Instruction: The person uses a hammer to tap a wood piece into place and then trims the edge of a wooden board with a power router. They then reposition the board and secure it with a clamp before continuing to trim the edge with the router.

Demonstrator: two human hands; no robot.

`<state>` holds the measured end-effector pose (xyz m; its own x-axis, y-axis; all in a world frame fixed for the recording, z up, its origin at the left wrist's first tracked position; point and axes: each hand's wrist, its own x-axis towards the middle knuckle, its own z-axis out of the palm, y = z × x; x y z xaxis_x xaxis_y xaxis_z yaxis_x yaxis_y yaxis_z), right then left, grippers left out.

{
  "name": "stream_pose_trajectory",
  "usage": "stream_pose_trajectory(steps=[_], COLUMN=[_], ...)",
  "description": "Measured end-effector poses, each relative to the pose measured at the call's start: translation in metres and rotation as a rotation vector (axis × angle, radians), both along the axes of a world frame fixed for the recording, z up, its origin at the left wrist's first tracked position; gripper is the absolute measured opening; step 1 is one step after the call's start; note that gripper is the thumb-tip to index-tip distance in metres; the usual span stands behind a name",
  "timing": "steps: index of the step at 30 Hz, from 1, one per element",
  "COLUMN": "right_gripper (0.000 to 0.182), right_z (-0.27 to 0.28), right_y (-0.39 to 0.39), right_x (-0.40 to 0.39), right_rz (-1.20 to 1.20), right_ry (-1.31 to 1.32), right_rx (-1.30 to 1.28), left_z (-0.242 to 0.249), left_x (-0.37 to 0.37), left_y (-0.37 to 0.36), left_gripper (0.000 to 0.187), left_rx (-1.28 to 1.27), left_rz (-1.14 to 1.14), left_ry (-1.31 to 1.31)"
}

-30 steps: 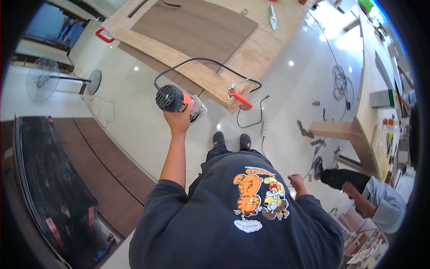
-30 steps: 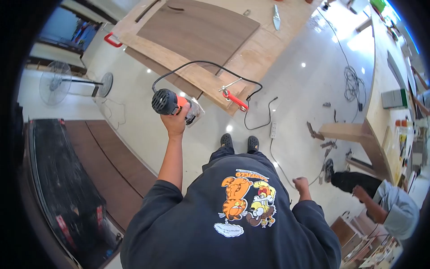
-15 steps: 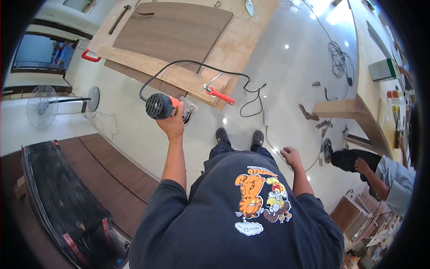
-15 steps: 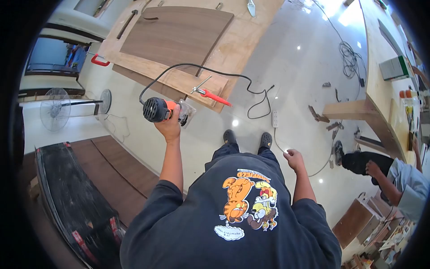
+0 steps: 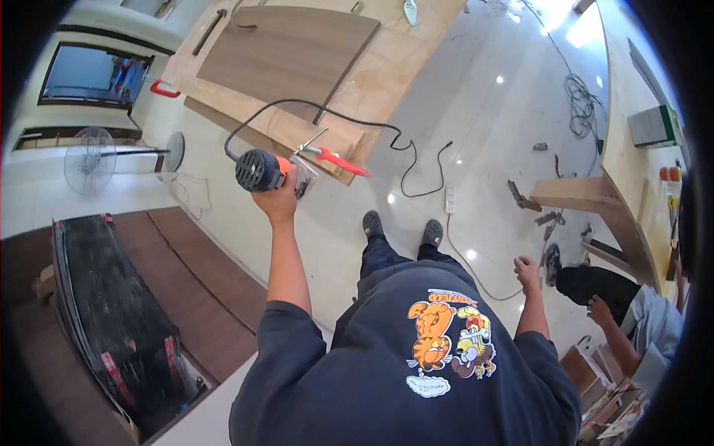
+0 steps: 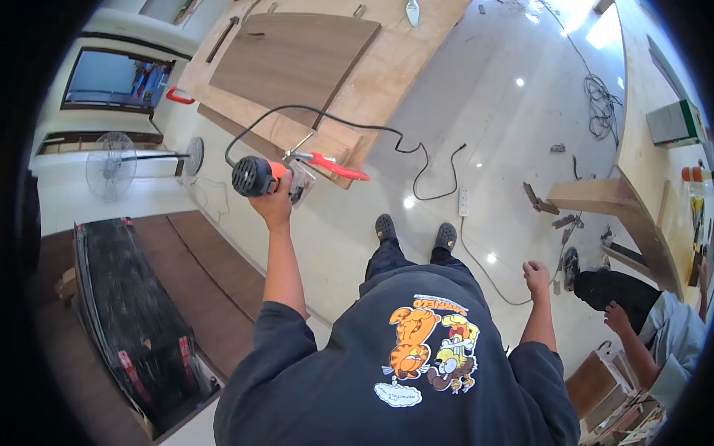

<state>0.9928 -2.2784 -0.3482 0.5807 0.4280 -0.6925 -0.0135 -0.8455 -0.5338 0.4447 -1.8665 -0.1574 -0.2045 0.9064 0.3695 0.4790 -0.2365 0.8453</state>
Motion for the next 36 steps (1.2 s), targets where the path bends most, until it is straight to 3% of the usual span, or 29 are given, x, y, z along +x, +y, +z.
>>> stream_pose_trajectory(steps=[6, 11, 14, 17, 21, 27, 36], right_gripper=[0.032, 0.041, 0.043, 0.043, 0.041, 0.038, 0.042], right_z=[-0.003, 0.015, 0.012, 0.005, -0.006, -0.010, -0.001], right_y=[-0.015, 0.003, 0.013, 0.019, 0.031, 0.064, 0.104], right_x=[0.011, 0.003, 0.003, 0.003, -0.007, -0.026, -0.022], right_rz=[0.054, 0.107, 0.148, 0.137, 0.170, 0.259, 0.373], right_ry=[0.036, 0.035, 0.017, 0.040, 0.058, 0.041, -0.002], right_rx=[-0.092, -0.046, -0.042, -0.050, -0.061, -0.030, 0.045], left_z=[-0.001, -0.022, -0.023, -0.019, -0.027, -0.016, -0.013], left_x=[0.007, -0.001, -0.006, -0.003, -0.007, -0.001, -0.003], left_y=[0.020, 0.026, 0.027, 0.027, 0.026, 0.023, 0.022], left_gripper=[0.050, 0.055, 0.056, 0.044, 0.044, 0.050, 0.048], left_rx=[0.209, 0.078, 0.081, 0.096, 0.108, 0.044, 0.059], left_rz=[0.102, 0.091, 0.090, 0.071, 0.079, 0.087, 0.095], left_ry=[0.072, -0.171, -0.166, -0.208, -0.057, -0.191, -0.072])
